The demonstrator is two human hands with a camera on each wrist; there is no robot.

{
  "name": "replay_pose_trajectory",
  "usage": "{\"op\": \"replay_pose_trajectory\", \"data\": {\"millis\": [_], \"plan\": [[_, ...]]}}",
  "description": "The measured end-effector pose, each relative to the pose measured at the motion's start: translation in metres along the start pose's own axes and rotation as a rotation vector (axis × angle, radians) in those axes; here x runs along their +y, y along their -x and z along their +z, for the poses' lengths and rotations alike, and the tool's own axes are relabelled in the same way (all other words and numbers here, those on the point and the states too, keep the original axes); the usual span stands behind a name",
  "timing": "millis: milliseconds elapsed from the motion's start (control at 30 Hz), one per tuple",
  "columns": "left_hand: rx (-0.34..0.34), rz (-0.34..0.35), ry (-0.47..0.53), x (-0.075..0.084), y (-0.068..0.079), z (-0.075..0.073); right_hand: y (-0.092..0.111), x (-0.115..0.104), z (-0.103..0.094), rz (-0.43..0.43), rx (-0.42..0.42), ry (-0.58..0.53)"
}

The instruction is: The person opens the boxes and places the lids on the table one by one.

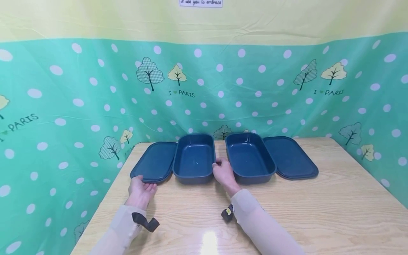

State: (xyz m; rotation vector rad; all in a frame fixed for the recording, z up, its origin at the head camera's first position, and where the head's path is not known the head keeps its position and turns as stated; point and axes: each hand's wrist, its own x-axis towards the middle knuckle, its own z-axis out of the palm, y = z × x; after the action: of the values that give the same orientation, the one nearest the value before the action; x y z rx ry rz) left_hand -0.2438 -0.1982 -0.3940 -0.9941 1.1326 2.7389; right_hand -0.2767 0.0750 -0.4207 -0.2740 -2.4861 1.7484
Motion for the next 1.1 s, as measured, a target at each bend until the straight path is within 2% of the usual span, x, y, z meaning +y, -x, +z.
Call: {"op": "replay_pose_trajectory", "data": {"millis": [233, 600, 733, 867, 967, 1100], "plan": [[-0.003, -0.011, -0.044, 0.001, 0.006, 0.000, 0.000, -0.001, -0.001, 0.010, -0.004, -0.002], [-0.027, -0.033, -0.051, 0.000, 0.004, -0.001, 0.001, 0.000, -0.001, 0.006, 0.005, -0.003], [0.000, -0.034, -0.026, -0.001, 0.001, -0.001, 0.000, -0.001, -0.001, 0.003, 0.006, -0.002], [-0.018, -0.041, -0.010, -0.002, 0.002, 0.000, 0.000, -0.001, -0.001, 0.007, 0.004, -0.008], [-0.055, -0.043, -0.023, -0.001, 0.007, 0.000, 0.000, -0.001, -0.001, 0.003, 0.004, -0.007], [-0.058, -0.036, -0.018, -0.001, 0.012, -0.001, 0.000, -0.001, -0.001, 0.006, 0.000, -0.005]]}}
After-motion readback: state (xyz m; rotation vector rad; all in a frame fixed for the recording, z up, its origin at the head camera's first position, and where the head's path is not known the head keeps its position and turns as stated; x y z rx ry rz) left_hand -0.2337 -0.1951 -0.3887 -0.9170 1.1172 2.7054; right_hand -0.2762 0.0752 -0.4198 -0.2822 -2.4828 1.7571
